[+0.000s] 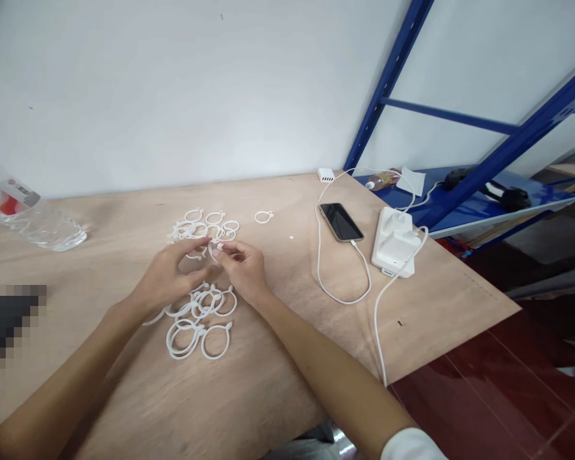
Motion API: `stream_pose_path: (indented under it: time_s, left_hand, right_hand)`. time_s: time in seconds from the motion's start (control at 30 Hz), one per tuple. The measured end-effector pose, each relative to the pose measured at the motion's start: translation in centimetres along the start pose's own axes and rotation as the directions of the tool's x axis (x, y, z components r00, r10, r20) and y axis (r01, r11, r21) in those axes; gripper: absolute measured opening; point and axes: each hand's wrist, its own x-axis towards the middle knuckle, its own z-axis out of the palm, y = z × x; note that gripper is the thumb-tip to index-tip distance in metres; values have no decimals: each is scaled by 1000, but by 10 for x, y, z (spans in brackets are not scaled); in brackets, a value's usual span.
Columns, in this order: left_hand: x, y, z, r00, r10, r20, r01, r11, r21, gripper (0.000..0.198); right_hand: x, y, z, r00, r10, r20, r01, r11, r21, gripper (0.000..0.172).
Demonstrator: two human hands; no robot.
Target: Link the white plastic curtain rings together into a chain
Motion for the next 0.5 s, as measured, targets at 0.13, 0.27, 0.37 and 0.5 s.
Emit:
stream_pose_path:
  time_s: [0.13,0.27,0.37,0.5]
  left_hand:
    - [-2,6,4,998,39,-59,-39,999,-7,56]
    - [-3,6,5,989,93,-111,-95,995,-11,39]
    - [-3,8,2,994,96,-57,-96,995,-9,33]
    - [-2,12,-3,994,101,39,-100,995,-25,31]
  right_hand:
    - [0,-2,-1,997,69,46,-74,990,117,20]
    - [-1,-4,-1,993,65,94,-75,992,106,20]
    - [0,-5,-2,997,58,49,-61,996,59,19]
    - [2,-5,-3,999,10,51,-13,998,59,18]
